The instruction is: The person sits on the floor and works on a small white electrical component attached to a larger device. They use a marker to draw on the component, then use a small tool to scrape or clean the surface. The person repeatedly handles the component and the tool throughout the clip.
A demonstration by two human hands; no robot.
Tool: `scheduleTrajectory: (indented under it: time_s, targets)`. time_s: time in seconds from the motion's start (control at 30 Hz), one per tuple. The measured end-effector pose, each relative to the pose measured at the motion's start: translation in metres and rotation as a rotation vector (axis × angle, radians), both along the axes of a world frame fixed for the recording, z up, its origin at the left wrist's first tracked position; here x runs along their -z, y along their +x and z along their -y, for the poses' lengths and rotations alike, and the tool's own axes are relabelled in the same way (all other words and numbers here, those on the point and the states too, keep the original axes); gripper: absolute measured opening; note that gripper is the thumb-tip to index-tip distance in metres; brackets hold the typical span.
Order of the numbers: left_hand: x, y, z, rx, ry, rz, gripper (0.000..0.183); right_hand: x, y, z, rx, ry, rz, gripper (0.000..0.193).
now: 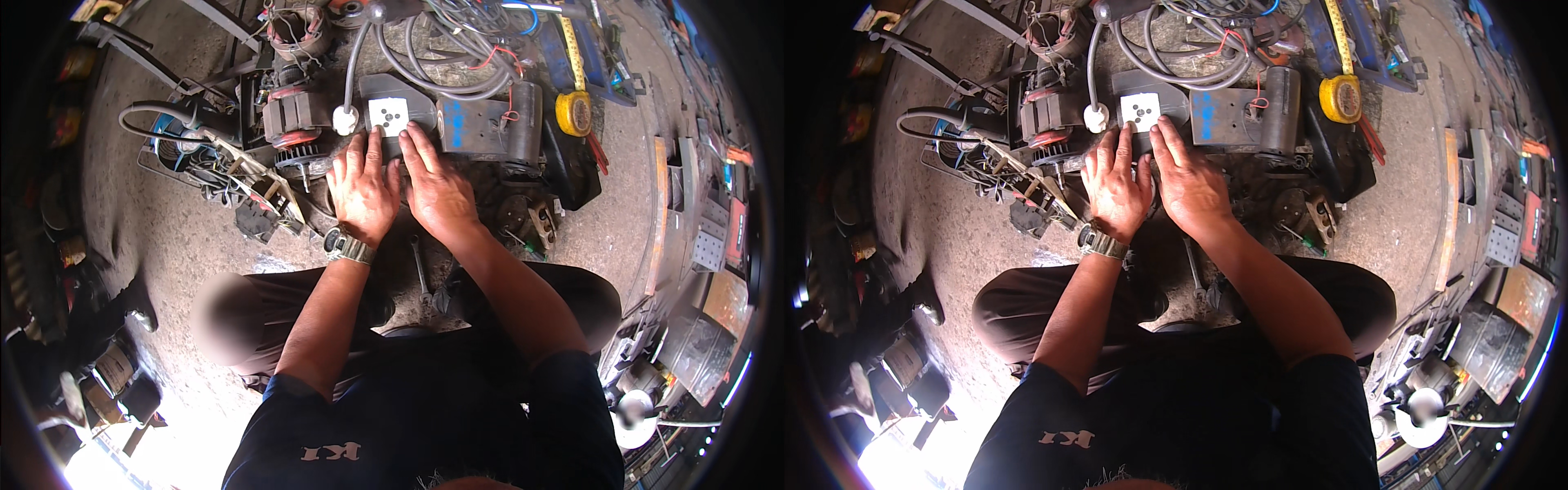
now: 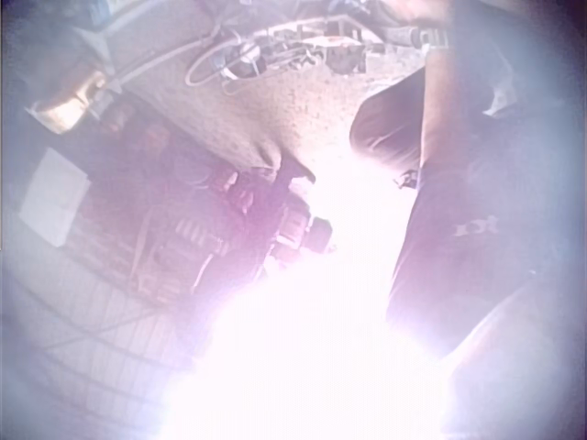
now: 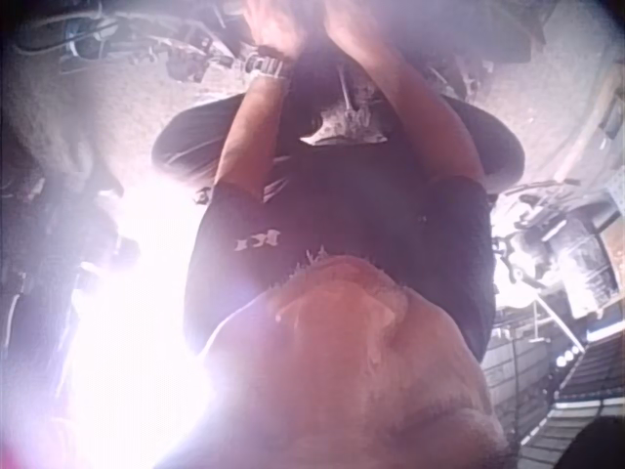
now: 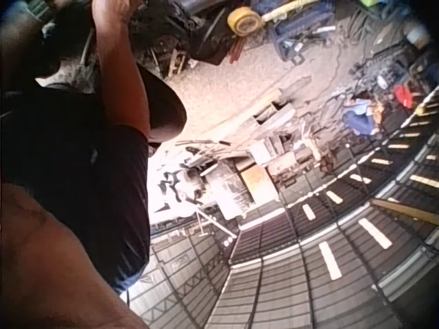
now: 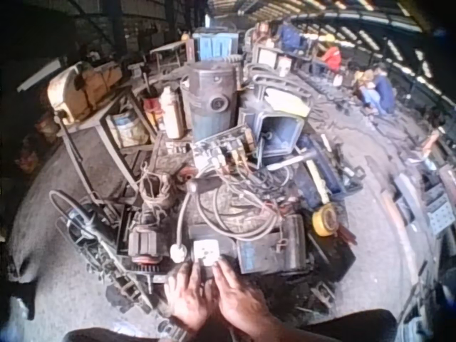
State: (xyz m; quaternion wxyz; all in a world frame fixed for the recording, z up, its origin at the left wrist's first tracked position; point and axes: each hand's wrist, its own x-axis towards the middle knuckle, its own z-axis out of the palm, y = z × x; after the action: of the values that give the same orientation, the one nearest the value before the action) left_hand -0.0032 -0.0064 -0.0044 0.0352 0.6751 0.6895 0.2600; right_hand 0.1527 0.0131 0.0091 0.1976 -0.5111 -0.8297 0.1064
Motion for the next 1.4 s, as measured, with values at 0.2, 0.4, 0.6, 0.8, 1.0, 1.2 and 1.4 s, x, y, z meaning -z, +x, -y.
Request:
scheduleTrajectory:
  time_s: [0.2,0.4,0.6,0.8,1.0,1.2,1.4]
  targets:
    - [-0.0012,0.0010,0.0006,-0.006,-0.004,0.020,0.059,-0.0006,0.0001,0.0000,-0.006,0.012,0.014,0.052]
    - [-0.0019,0.0011,0.0010,-0.007,-0.001,0.026,0.059,-0.0028,-0.0010,0.0000,0.001,0.004,0.019,0.052]
    - [-0.0009,0.0012,0.0010,-0.008,-0.003,0.026,0.059,-0.0034,-0.0015,0.0004,0.010,-0.031,0.011,0.052]
    - [-0.0012,0.0012,0.0007,-0.012,-0.011,0.028,0.059,-0.0036,-0.0016,0.0006,0.008,-0.033,0.002,0.053]
    - [-0.0018,0.0007,0.0003,-0.009,0.004,0.032,0.060,-0.0038,-0.0003,-0.0004,0.000,-0.039,0.003,0.055]
    - [-0.0001,-0.0002,0.0002,-0.003,0.021,0.013,0.060,-0.0051,0.0005,-0.0005,-0.006,-0.051,-0.009,0.056]
    - [0.0013,-0.0002,-0.0004,0.001,0.032,0.000,0.060,-0.0051,0.0008,-0.0012,-0.011,-0.044,-0.015,0.057]
